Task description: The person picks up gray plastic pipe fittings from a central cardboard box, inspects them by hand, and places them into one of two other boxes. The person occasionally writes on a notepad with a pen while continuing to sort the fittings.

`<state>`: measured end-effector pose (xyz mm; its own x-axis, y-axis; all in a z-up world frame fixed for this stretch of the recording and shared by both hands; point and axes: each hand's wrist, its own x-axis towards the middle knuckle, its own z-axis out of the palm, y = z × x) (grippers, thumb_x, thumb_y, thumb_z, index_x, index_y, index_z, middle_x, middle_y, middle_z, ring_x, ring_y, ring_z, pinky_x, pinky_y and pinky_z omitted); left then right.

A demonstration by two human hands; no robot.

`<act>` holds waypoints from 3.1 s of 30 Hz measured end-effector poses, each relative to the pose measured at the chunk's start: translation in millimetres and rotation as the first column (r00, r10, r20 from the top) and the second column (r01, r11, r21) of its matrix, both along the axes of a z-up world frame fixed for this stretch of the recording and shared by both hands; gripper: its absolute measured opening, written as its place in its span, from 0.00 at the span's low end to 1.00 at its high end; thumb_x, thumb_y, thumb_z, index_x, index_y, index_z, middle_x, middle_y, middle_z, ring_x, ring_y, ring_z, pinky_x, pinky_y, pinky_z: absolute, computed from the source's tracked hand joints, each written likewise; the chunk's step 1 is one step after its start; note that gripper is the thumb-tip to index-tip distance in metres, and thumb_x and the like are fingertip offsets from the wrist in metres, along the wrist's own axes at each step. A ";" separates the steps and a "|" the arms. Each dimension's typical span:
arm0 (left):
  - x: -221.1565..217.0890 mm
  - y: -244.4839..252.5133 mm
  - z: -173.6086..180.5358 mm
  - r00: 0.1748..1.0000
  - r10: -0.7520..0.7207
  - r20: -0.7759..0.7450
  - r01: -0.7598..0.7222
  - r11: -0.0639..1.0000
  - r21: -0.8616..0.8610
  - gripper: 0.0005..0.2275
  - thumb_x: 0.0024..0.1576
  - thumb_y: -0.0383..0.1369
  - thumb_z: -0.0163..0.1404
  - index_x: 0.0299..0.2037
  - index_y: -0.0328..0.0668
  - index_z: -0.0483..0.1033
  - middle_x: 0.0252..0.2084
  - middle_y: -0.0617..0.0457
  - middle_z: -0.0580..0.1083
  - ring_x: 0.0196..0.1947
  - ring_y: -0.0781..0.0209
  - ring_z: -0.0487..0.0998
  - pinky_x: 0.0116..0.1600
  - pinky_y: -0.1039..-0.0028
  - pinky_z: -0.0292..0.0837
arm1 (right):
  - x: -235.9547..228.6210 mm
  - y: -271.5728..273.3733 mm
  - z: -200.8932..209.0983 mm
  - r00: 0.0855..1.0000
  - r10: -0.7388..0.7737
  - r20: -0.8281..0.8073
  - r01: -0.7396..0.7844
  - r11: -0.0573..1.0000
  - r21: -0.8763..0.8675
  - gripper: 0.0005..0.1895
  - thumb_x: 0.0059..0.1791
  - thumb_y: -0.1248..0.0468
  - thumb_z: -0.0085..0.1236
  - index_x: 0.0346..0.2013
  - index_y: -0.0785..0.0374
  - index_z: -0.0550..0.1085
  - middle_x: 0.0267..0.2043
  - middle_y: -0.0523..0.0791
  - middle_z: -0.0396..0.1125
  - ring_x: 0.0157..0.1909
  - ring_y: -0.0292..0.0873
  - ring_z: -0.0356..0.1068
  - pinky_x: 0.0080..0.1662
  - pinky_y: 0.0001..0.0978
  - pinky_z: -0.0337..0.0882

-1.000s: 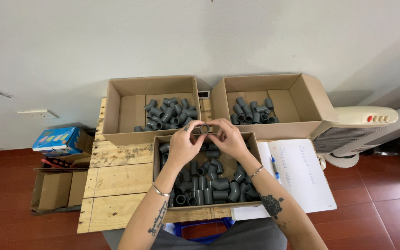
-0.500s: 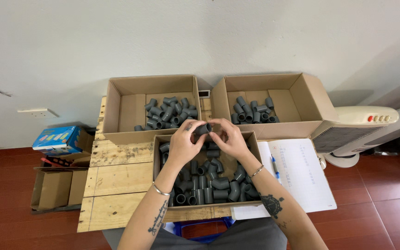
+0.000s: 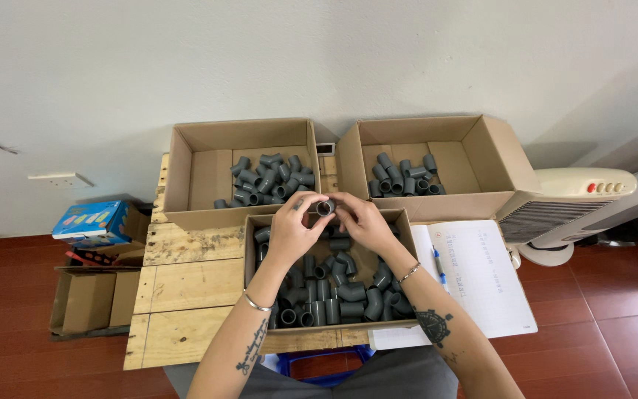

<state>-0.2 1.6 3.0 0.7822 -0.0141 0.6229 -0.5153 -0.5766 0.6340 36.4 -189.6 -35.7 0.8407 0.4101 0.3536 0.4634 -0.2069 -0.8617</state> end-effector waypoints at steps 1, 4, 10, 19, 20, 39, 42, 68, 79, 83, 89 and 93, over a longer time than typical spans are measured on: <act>0.7 -0.3 -2.2 1.000 0.000 0.000 0.000 1.000 0.000 0.14 0.46 0.35 0.65 0.42 0.63 0.79 0.39 0.69 0.75 0.21 0.60 0.79 0.34 0.73 0.78 | 0.8 -0.5 -1.6 1.000 0.000 0.000 0.000 1.000 0.000 0.16 0.53 0.75 0.47 0.56 0.66 0.73 0.43 0.54 0.74 0.22 0.45 0.75 0.29 0.36 0.75; 1.1 -1.0 -4.8 1.000 0.002 -0.010 -0.002 1.000 -0.008 0.14 0.47 0.38 0.66 0.43 0.63 0.80 0.38 0.67 0.76 0.25 0.60 0.79 0.35 0.74 0.77 | 1.4 -0.7 -0.5 1.000 -0.009 -0.001 0.009 0.999 -0.040 0.17 0.51 0.70 0.58 0.55 0.66 0.73 0.42 0.53 0.73 0.24 0.44 0.74 0.29 0.35 0.73; 0.2 0.8 -6.2 0.997 0.016 -0.079 -0.021 0.998 -0.054 0.13 0.53 0.42 0.63 0.47 0.58 0.80 0.35 0.61 0.79 0.20 0.61 0.76 0.28 0.72 0.74 | 9.9 -7.5 3.7 0.979 -0.045 0.199 0.070 0.990 -0.122 0.17 0.49 0.63 0.64 0.51 0.64 0.75 0.40 0.50 0.70 0.30 0.52 0.73 0.33 0.42 0.73; -1.0 3.1 -5.1 0.983 0.005 -0.184 -0.012 0.999 -0.032 0.11 0.60 0.35 0.52 0.51 0.53 0.79 0.36 0.58 0.78 0.19 0.61 0.76 0.26 0.72 0.73 | 34.1 -71.6 5.5 0.731 -0.615 0.296 0.654 0.505 -0.563 0.17 0.51 0.50 0.60 0.48 0.55 0.79 0.37 0.41 0.71 0.43 0.50 0.73 0.52 0.46 0.66; -0.6 3.5 -4.8 0.978 0.007 -0.207 -0.008 1.000 -0.002 0.11 0.60 0.36 0.52 0.52 0.54 0.79 0.37 0.58 0.78 0.19 0.60 0.77 0.27 0.71 0.73 | 39.0 -78.8 -1.9 0.735 -0.622 0.270 0.626 0.470 -0.622 0.18 0.51 0.49 0.59 0.50 0.54 0.79 0.38 0.41 0.72 0.46 0.50 0.72 0.55 0.47 0.63; 3.0 6.9 -8.8 0.943 0.005 -0.333 0.024 0.996 0.084 0.12 0.60 0.35 0.51 0.52 0.56 0.78 0.37 0.58 0.78 0.23 0.57 0.79 0.30 0.67 0.75 | -104.7 -162.4 -26.8 0.748 -0.646 0.152 0.492 0.386 -0.781 0.10 0.51 0.56 0.52 0.46 0.51 0.70 0.32 0.46 0.72 0.41 0.53 0.76 0.43 0.46 0.75; 3.5 7.0 -12.0 0.950 0.027 -0.311 0.005 0.995 0.099 0.12 0.59 0.34 0.51 0.53 0.56 0.78 0.38 0.58 0.78 0.24 0.58 0.79 0.31 0.67 0.75 | -115.7 -166.9 -39.1 0.790 -0.609 0.067 0.360 0.373 -0.855 0.15 0.52 0.54 0.47 0.51 0.52 0.62 0.38 0.50 0.74 0.42 0.58 0.77 0.43 0.50 0.76; 4.1 8.8 -17.9 0.953 0.010 -0.303 0.032 0.991 0.132 0.13 0.59 0.31 0.53 0.54 0.56 0.78 0.37 0.56 0.78 0.25 0.54 0.78 0.34 0.65 0.74 | -166.0 -233.4 -78.1 0.652 -0.724 -0.225 0.758 0.610 0.233 0.06 0.56 0.66 0.54 0.45 0.65 0.75 0.26 0.47 0.71 0.21 0.35 0.67 0.26 0.20 0.66; 3.9 6.4 -21.4 0.950 0.027 -0.310 0.035 0.981 0.192 0.14 0.59 0.32 0.53 0.54 0.59 0.78 0.37 0.58 0.78 0.25 0.55 0.78 0.35 0.63 0.74 | -173.7 -231.7 -103.2 0.579 -0.790 -0.202 0.815 0.564 0.133 0.09 0.56 0.65 0.54 0.32 0.62 0.69 0.15 0.45 0.66 0.12 0.34 0.59 0.20 0.20 0.58; 2.6 6.8 -19.0 0.954 0.014 -0.300 0.042 0.983 0.178 0.13 0.59 0.31 0.53 0.54 0.56 0.78 0.37 0.56 0.79 0.25 0.54 0.78 0.35 0.64 0.74 | -174.6 -237.3 -115.4 0.548 -0.816 -0.183 0.835 0.546 0.068 0.15 0.56 0.65 0.55 0.24 0.61 0.68 0.10 0.44 0.63 0.10 0.35 0.58 0.19 0.19 0.58; 3.5 7.5 -21.2 0.959 0.017 -0.284 0.042 0.978 0.203 0.14 0.59 0.31 0.53 0.54 0.56 0.78 0.37 0.57 0.78 0.26 0.54 0.78 0.36 0.63 0.75 | -175.5 -238.2 -119.0 0.539 -0.822 -0.183 0.841 0.538 0.059 0.16 0.55 0.67 0.55 0.23 0.60 0.67 0.08 0.43 0.60 0.11 0.36 0.58 0.21 0.20 0.58; 2.9 7.3 -21.5 0.960 0.016 -0.279 0.040 0.980 0.195 0.13 0.59 0.32 0.53 0.54 0.56 0.78 0.36 0.58 0.79 0.26 0.55 0.78 0.36 0.65 0.75 | -174.4 -236.7 -115.2 0.542 -0.822 -0.173 0.837 0.546 0.032 0.17 0.55 0.68 0.54 0.21 0.59 0.66 0.07 0.43 0.59 0.11 0.35 0.58 0.21 0.20 0.58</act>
<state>2.7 8.8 -18.4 0.9227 -0.1247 0.3649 -0.3426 -0.6993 0.6273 -138.0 -426.2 -150.8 0.8232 -0.5249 0.2163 0.0199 -0.3541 -0.9350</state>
